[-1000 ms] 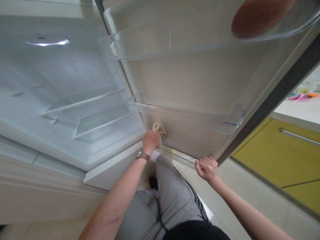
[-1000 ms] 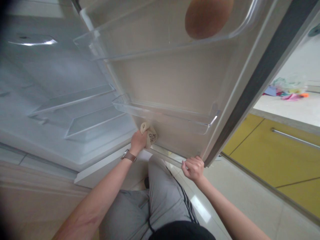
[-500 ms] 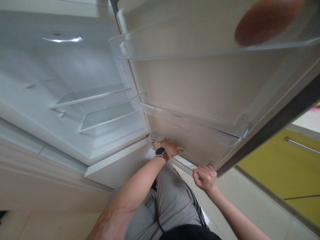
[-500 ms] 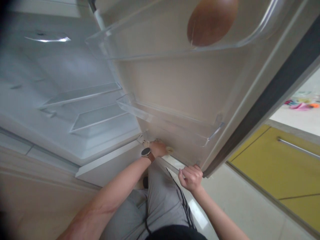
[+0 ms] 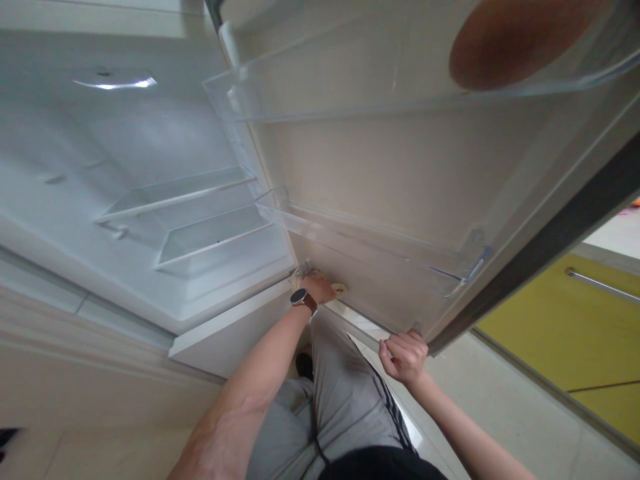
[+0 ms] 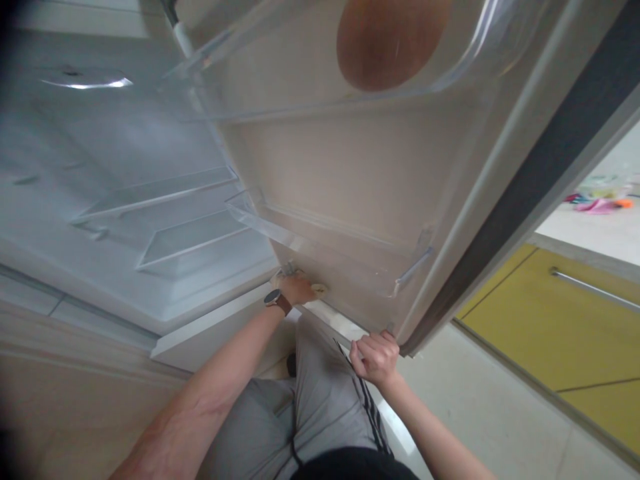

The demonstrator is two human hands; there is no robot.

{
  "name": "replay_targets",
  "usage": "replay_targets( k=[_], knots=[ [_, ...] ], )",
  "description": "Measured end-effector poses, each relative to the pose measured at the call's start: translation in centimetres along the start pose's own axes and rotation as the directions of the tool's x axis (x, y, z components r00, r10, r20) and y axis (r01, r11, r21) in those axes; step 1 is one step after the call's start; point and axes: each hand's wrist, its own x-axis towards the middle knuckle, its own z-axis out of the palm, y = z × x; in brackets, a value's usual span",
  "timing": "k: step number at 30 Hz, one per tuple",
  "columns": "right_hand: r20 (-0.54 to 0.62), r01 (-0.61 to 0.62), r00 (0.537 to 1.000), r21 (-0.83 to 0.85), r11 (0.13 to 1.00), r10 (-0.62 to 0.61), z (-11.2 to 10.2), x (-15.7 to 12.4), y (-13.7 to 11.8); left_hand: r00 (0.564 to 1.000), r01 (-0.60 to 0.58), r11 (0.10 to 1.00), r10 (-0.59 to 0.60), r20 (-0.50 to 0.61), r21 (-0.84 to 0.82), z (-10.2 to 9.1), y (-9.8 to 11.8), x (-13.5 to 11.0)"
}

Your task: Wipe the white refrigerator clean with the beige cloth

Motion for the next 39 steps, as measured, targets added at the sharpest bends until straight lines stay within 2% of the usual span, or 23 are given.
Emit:
replay_targets(
  k=[8,14,17,22,25,27,29,33,36,39],
  knots=[
    [-0.017,0.004,1.0,-0.003,1.0,-0.004,0.3,-0.2,0.5,1.0,-0.005,1.0,0.004,0.027,0.029,-0.9,0.1,-0.9],
    [-0.013,0.01,1.0,-0.006,1.0,-0.01,0.2,-0.3,0.9,0.998,-0.063,0.998,0.063,0.02,-0.002,-1.3,0.7,-1.7],
    [-0.017,0.001,1.0,0.0,1.0,-0.001,0.1,-0.3,1.2,0.994,-0.105,0.994,0.105,0.012,-0.014,-1.1,2.1,-1.9],
    [-0.028,-0.006,1.0,-0.009,1.0,0.005,0.1,-0.2,2.0,0.978,-0.207,0.977,0.207,-0.018,-0.043,-0.6,6.2,-2.6],
    [-0.027,-0.002,1.0,-0.015,1.0,0.001,0.2,-0.4,2.7,0.95,-0.313,0.947,0.31,-0.043,-0.074,-0.4,8.3,-3.2],
    [-0.021,0.008,1.0,-0.014,1.0,-0.008,0.2,-0.5,3.1,0.925,-0.378,0.922,0.375,-0.058,-0.083,-0.3,8.9,-3.5],
    [-0.02,0.019,1.0,-0.011,1.0,-0.019,0.2,-0.5,3.4,0.915,-0.402,0.912,0.398,-0.065,-0.077,-0.4,8.9,-3.7],
    [-0.029,0.025,0.999,-0.003,1.0,-0.025,0.2,-0.5,3.8,0.936,-0.352,0.933,0.353,-0.004,-0.078,-0.8,7.6,-3.3],
    [-0.026,0.023,0.999,0.004,1.0,-0.023,0.2,-0.4,3.8,0.952,-0.3,0.951,0.304,0.048,-0.075,-1.0,5.9,-2.6],
    [-0.03,0.016,0.999,0.011,1.0,-0.016,0.3,-0.3,3.8,0.966,-0.251,0.966,0.254,0.052,-0.058,-1.3,3.4,-1.8]
  ],
)
